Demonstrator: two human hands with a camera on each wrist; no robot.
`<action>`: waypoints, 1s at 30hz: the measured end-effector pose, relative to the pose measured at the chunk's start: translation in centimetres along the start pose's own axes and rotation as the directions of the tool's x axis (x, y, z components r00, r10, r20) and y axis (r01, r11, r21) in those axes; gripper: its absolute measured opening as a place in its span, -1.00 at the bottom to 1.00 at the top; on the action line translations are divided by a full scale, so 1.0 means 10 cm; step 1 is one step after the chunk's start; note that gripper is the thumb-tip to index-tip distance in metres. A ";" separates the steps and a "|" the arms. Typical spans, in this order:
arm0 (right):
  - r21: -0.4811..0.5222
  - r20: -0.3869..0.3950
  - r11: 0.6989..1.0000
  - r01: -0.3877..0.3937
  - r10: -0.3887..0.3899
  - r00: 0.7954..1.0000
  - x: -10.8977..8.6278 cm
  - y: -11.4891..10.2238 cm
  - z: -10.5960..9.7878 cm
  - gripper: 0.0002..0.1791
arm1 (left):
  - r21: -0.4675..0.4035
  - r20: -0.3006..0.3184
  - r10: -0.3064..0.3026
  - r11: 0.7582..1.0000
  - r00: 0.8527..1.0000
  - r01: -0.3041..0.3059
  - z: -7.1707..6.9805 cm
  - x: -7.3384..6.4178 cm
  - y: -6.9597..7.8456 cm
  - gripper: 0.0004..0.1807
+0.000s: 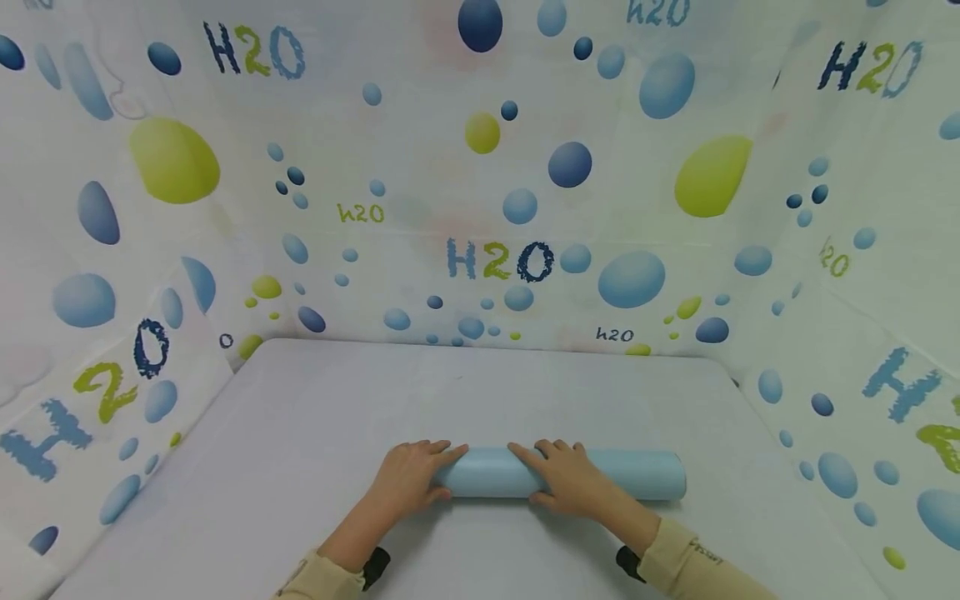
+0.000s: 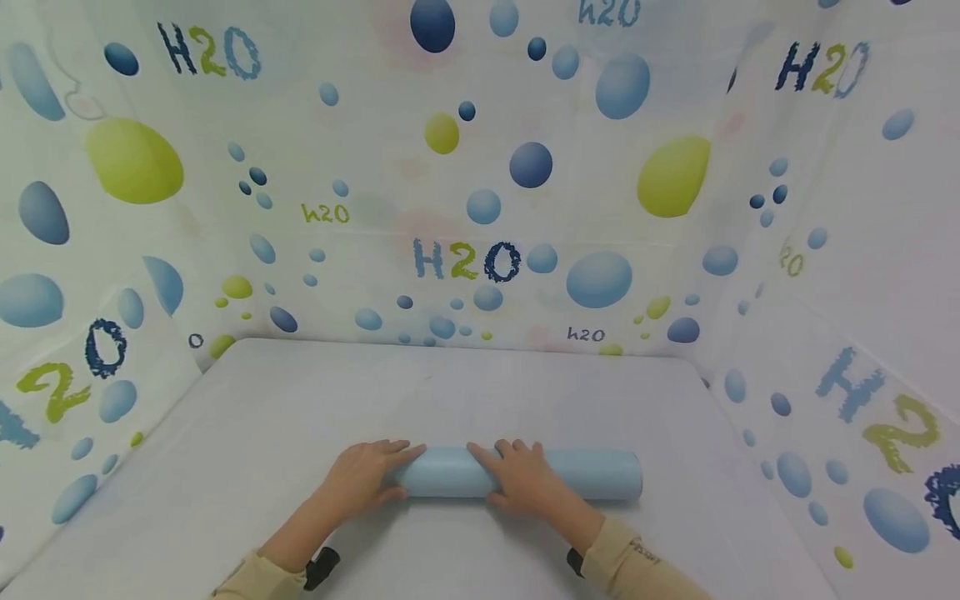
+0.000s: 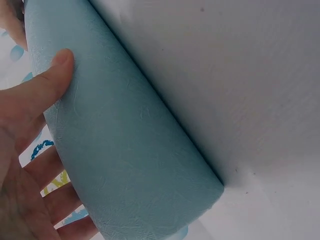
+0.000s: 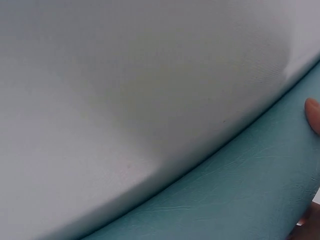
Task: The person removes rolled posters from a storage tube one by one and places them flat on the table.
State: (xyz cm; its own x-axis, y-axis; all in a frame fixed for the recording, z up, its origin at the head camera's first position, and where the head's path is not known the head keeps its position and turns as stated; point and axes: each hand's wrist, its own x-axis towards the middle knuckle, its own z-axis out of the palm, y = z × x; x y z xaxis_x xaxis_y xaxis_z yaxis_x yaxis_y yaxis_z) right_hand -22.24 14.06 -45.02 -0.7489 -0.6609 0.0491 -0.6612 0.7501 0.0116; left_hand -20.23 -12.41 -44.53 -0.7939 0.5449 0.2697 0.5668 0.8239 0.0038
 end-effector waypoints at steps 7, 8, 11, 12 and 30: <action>-0.005 -0.004 1.000 -0.003 0.003 1.000 -0.01 -0.01 0.02 -0.21 | -0.041 -0.025 0.012 0.999 1.000 -0.013 0.04 -0.07 -0.04 -0.31; -0.006 -0.005 1.000 -0.002 0.002 1.000 -0.01 -0.01 0.02 -0.21 | -0.051 -0.029 0.003 0.999 1.000 -0.004 0.05 -0.08 -0.05 -0.31; -0.007 -0.013 1.000 -0.003 0.003 1.000 -0.02 -0.01 0.03 -0.21 | -0.063 -0.050 -0.049 0.997 0.998 0.046 0.05 -0.11 -0.09 -0.31; -0.006 -0.013 1.000 -0.004 0.004 1.000 -0.02 -0.01 0.03 -0.20 | -0.071 -0.062 -0.073 0.995 0.995 0.069 0.04 -0.12 -0.09 -0.32; -0.044 -0.036 0.999 -0.017 0.015 0.999 0.01 -0.01 0.12 -0.18 | -0.680 0.001 -0.665 0.547 0.747 0.488 0.23 -0.38 -0.56 -0.52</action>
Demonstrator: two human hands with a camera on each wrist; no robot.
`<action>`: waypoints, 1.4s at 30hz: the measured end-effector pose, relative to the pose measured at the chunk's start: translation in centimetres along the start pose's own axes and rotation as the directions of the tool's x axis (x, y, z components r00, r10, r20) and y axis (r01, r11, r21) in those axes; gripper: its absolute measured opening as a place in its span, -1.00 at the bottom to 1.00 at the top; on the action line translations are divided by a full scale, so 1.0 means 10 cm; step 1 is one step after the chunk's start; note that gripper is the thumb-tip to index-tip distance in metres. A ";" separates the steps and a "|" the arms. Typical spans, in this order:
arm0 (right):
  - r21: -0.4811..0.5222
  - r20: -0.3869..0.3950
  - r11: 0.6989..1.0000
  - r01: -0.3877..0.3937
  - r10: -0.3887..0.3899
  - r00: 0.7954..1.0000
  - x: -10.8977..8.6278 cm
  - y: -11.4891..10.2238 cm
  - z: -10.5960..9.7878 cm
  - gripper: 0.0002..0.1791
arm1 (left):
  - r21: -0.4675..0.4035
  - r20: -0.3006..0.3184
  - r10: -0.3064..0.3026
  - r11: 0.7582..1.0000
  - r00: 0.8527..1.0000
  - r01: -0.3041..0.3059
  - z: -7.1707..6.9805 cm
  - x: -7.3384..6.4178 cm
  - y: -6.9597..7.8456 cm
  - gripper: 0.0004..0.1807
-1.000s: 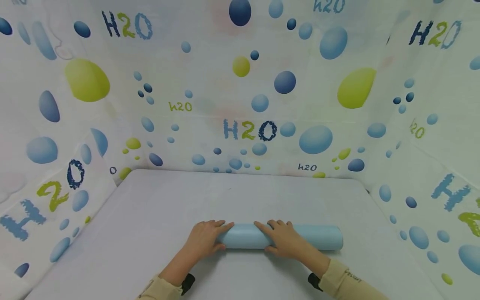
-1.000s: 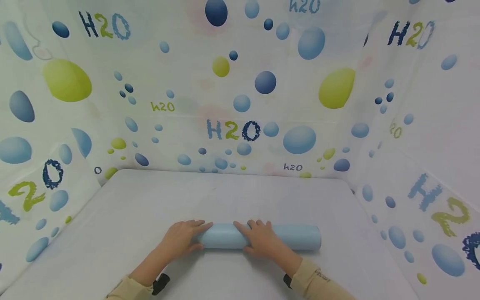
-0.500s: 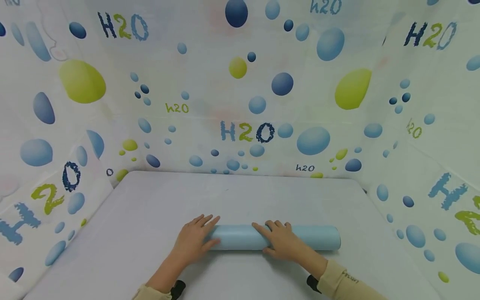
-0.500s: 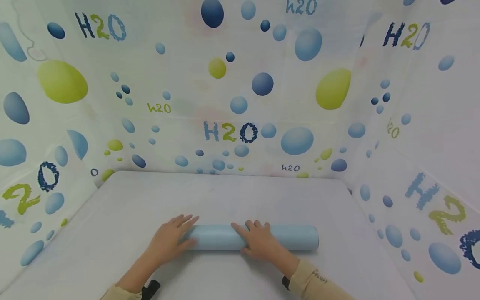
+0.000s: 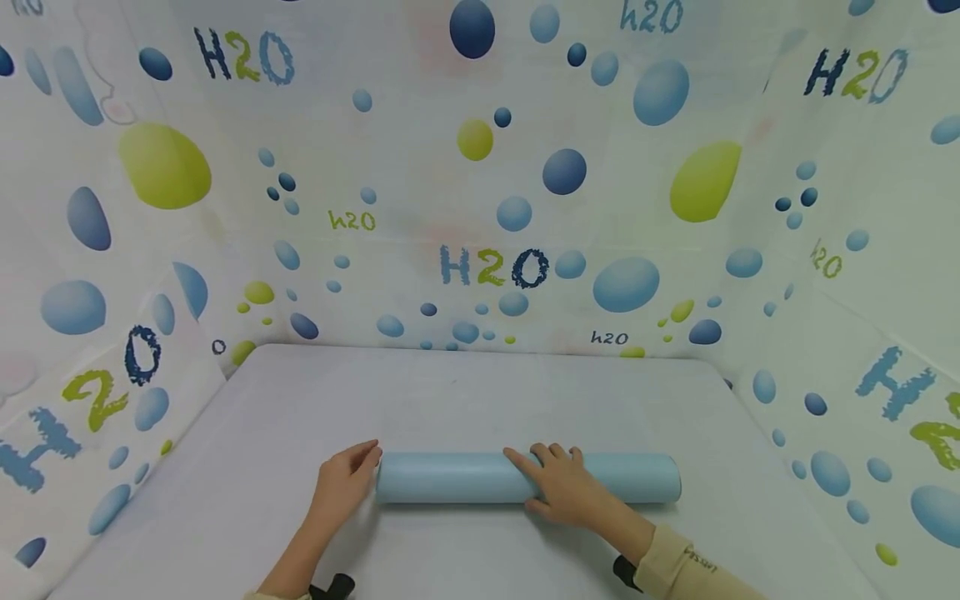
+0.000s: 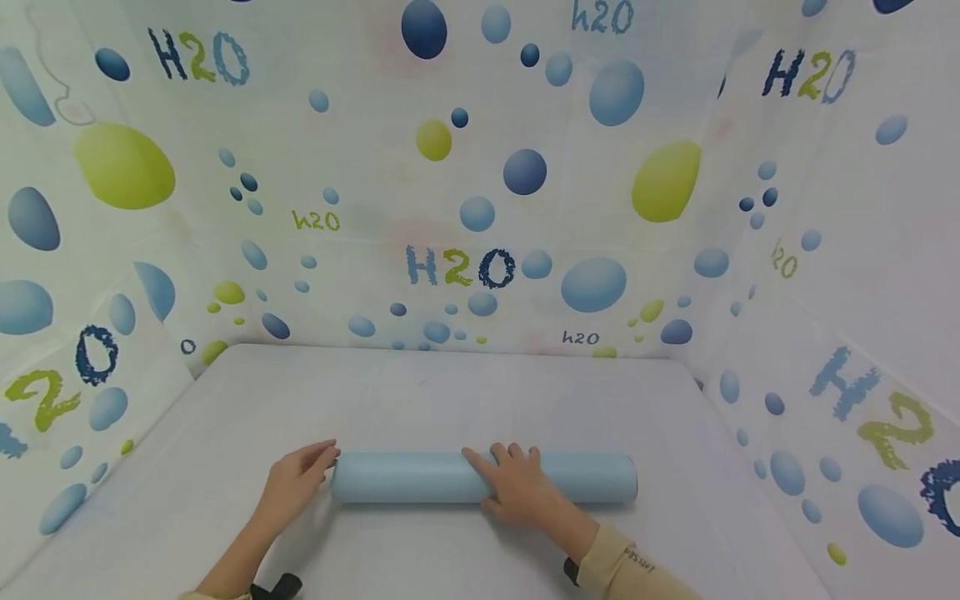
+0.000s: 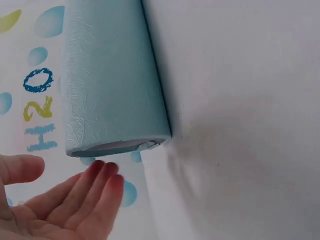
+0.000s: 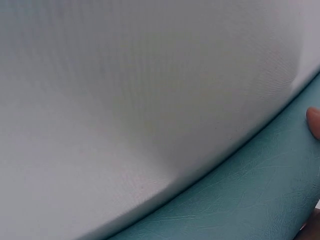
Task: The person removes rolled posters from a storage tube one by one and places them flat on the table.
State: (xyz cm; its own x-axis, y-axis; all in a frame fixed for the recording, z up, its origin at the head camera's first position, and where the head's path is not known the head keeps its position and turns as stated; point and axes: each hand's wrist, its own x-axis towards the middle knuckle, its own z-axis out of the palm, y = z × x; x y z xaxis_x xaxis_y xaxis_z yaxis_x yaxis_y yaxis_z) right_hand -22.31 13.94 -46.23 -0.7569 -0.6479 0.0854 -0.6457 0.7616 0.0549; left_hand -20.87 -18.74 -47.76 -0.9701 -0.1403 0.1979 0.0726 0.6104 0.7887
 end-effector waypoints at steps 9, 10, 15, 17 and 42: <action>-0.001 -0.007 1.000 0.002 -0.002 1.000 -0.01 0.00 -0.01 -0.18 | -0.264 0.310 -0.284 0.891 0.907 0.369 -0.10 -0.08 0.15 -0.48; 0.002 -0.006 1.000 0.002 -0.002 1.000 -0.01 -0.01 -0.02 -0.18 | -0.266 0.336 -0.288 0.884 0.897 0.384 -0.14 -0.11 0.21 -0.48; 0.011 -0.007 1.000 0.007 -0.006 1.000 -0.02 -0.02 -0.05 -0.19 | -0.259 0.374 -0.294 0.878 0.880 0.403 -0.14 -0.12 0.20 -0.46; 0.010 -0.006 1.000 0.006 -0.006 1.000 -0.02 -0.02 -0.05 -0.19 | -0.257 0.375 -0.293 0.879 0.879 0.402 -0.13 -0.12 0.20 -0.46; -0.001 -0.022 1.000 -0.003 0.003 1.000 -0.02 -0.02 -0.02 -0.18 | -0.372 0.467 -0.196 0.841 0.862 0.393 -0.20 -0.04 0.04 -0.42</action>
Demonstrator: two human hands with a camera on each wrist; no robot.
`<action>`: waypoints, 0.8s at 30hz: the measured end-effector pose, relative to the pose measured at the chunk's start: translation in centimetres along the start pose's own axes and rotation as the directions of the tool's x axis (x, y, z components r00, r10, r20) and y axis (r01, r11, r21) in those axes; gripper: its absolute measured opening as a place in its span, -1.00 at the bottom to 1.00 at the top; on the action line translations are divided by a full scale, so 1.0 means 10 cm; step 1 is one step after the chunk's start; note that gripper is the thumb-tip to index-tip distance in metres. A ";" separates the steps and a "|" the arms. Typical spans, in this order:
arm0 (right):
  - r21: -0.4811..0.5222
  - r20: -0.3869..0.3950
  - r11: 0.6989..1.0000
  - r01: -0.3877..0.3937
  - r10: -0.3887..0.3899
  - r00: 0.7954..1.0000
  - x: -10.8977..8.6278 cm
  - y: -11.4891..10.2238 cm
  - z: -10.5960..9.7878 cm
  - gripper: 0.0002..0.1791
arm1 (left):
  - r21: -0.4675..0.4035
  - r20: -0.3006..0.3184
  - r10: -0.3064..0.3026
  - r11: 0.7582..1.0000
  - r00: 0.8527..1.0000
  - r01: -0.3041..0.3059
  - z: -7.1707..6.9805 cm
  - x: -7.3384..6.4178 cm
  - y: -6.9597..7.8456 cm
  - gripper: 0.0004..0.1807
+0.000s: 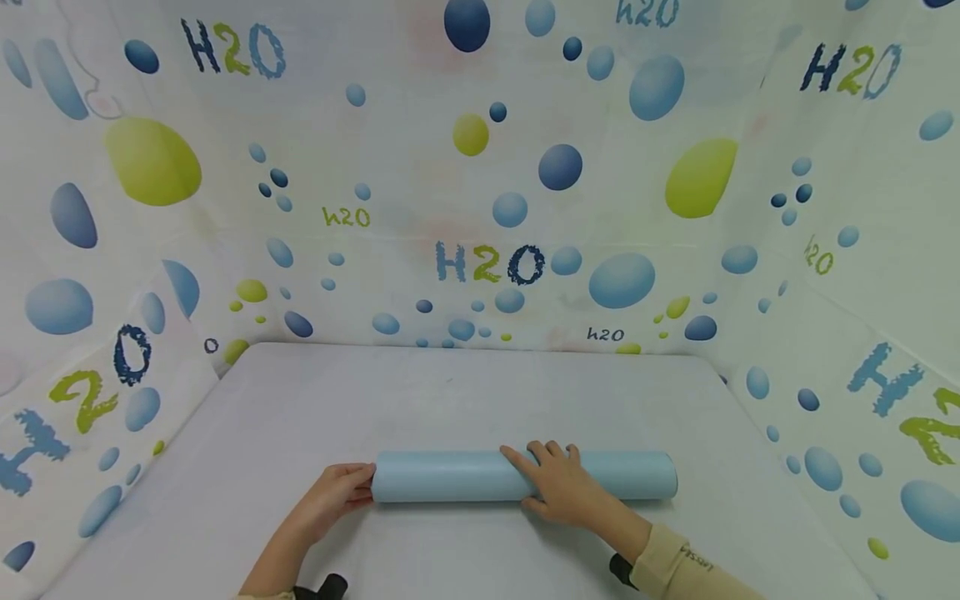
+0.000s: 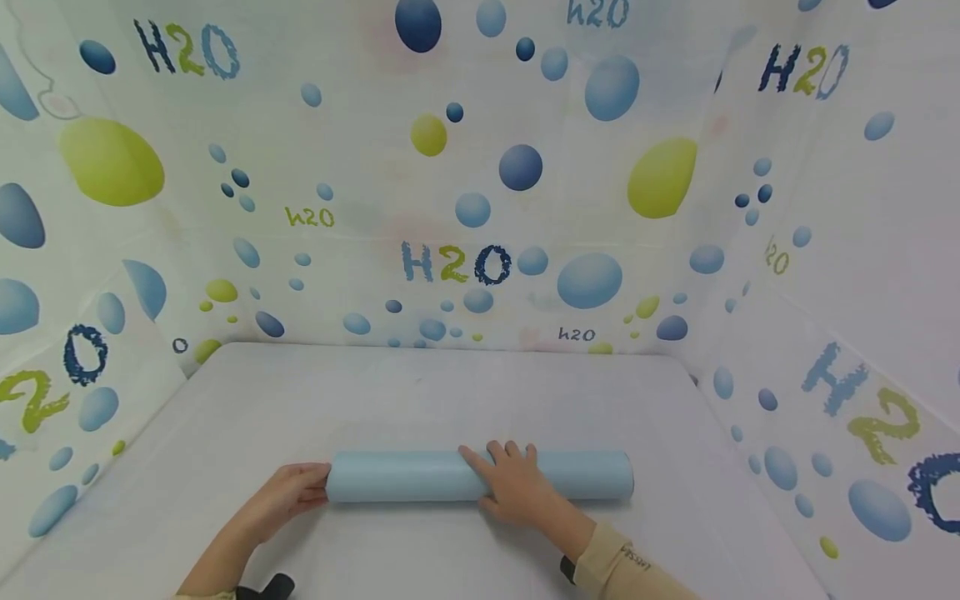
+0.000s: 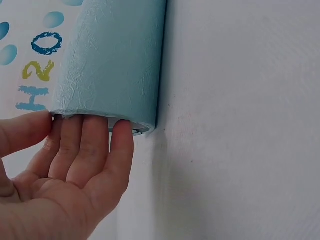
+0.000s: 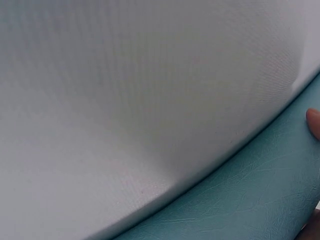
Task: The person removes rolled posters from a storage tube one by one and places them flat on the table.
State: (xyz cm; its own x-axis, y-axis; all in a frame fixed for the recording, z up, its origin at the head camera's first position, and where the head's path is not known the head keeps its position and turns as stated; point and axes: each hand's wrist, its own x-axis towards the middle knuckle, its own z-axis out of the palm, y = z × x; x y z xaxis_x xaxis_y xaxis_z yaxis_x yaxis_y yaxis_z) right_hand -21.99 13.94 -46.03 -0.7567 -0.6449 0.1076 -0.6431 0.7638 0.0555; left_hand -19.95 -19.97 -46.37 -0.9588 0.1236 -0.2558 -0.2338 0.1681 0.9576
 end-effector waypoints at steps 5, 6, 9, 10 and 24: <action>-0.001 -0.001 1.000 -0.003 0.003 1.000 0.00 -0.01 -0.01 -0.18 | -0.012 0.014 -0.003 1.000 1.000 0.003 -0.03 0.03 -0.01 -0.37; -0.002 0.003 1.000 -0.005 0.005 1.000 0.00 -0.01 -0.01 -0.17 | -0.013 0.017 -0.004 1.000 1.000 0.004 -0.03 0.04 -0.02 -0.36; 0.003 0.015 1.000 -0.008 0.008 1.000 0.00 -0.01 -0.01 -0.18 | -0.020 0.031 0.003 1.000 1.000 -0.003 -0.04 0.05 -0.03 -0.36; 0.006 0.017 1.000 -0.009 0.009 1.000 0.00 -0.01 -0.01 -0.18 | -0.020 0.039 0.009 1.000 0.999 -0.008 -0.05 0.06 -0.03 -0.36; -0.038 -0.008 0.999 0.008 -0.008 1.000 0.00 -0.01 -0.01 -0.17 | -0.003 0.139 0.090 0.996 0.986 -0.090 -0.18 0.05 -0.07 -0.43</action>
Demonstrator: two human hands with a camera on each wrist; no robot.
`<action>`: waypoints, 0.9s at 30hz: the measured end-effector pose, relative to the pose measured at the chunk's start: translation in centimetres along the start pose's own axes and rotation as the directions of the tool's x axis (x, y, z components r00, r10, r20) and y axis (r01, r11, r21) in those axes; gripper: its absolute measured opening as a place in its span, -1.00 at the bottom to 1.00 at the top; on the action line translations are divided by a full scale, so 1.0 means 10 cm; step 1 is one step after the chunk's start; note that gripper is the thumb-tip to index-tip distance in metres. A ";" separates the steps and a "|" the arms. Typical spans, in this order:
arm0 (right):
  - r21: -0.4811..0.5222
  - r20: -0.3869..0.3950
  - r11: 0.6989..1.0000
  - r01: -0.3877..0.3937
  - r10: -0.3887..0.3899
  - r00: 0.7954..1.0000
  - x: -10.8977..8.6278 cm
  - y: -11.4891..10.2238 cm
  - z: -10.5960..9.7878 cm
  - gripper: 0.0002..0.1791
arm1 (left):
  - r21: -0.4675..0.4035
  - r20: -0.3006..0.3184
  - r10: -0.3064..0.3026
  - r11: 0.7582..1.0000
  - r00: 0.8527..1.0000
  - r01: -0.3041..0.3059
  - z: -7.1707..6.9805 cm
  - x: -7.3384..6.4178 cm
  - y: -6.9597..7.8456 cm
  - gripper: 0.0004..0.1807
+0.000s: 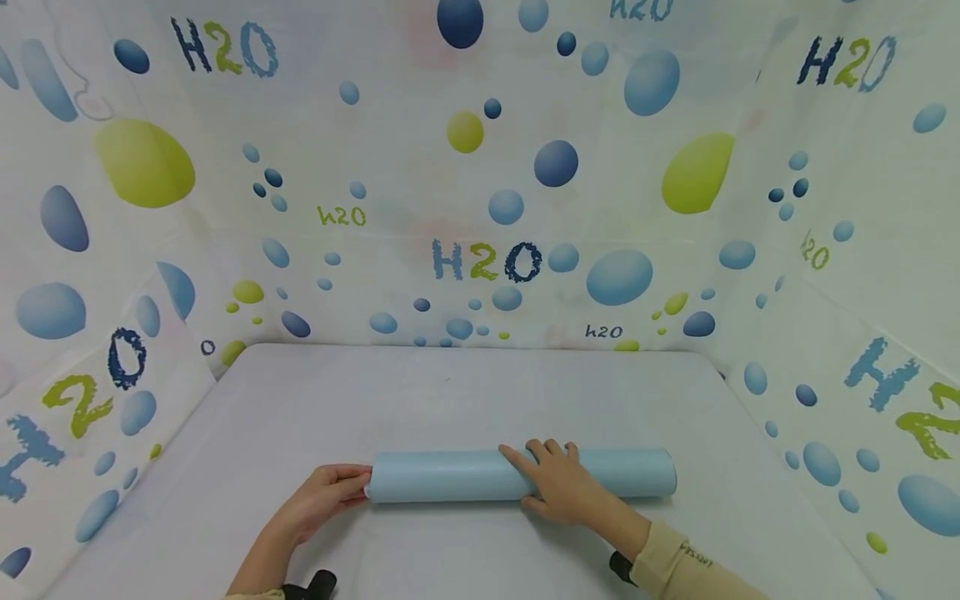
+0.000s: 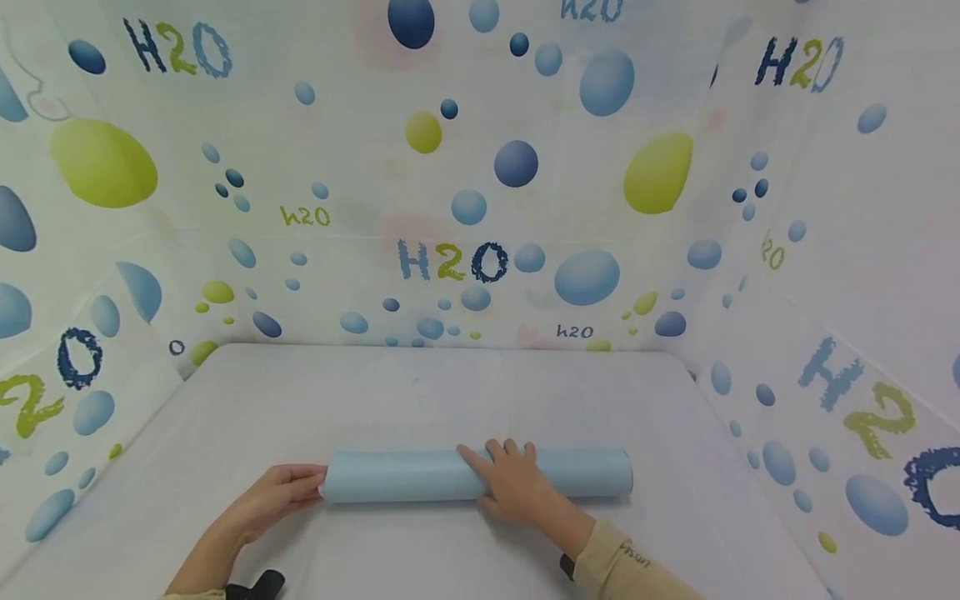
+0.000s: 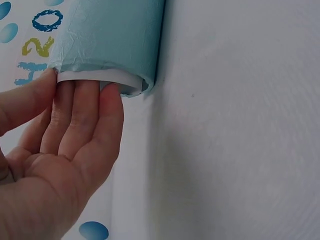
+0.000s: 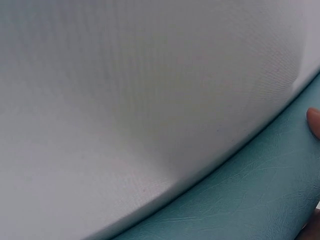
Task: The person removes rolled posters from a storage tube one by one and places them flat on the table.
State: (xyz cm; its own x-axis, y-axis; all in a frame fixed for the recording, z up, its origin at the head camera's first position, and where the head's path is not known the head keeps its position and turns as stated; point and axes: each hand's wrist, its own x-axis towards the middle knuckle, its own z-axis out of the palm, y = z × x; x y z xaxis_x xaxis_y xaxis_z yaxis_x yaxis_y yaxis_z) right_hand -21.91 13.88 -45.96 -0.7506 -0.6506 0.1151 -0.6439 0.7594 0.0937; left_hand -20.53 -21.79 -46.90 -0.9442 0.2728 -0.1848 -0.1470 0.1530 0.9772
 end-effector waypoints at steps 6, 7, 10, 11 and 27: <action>0.002 -0.004 1.000 0.004 -0.004 1.000 0.01 0.01 0.01 -0.17 | 0.050 0.002 0.014 0.999 1.000 -0.014 -0.03 0.01 0.02 -0.49; 0.006 -0.002 1.000 0.003 -0.003 1.000 0.01 0.01 0.01 -0.17 | 0.067 -0.002 0.012 0.998 1.000 -0.012 -0.03 0.01 0.02 -0.49; 0.010 0.003 1.000 0.000 0.000 1.000 0.01 0.01 0.01 -0.17 | 0.100 -0.007 0.002 0.995 1.000 -0.002 -0.05 0.01 0.03 -0.51; 0.012 0.004 1.000 0.000 0.000 1.000 0.01 0.01 0.01 -0.17 | 0.112 -0.009 -0.002 0.994 1.000 0.003 -0.06 0.01 0.04 -0.51; 0.052 0.008 0.999 -0.002 0.001 1.000 -0.02 0.05 -0.01 -0.17 | 0.182 0.010 -0.008 0.983 1.000 0.006 -0.17 0.00 0.13 -0.61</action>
State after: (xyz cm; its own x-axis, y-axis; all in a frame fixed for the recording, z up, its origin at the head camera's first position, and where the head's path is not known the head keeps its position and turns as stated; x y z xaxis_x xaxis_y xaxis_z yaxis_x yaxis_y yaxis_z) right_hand -22.03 14.39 -45.84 -0.7525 -0.6498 0.1076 -0.6495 0.7592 0.0422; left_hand -21.22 -23.19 -45.46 -0.9400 0.2811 -0.1933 -0.0963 0.3248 0.9409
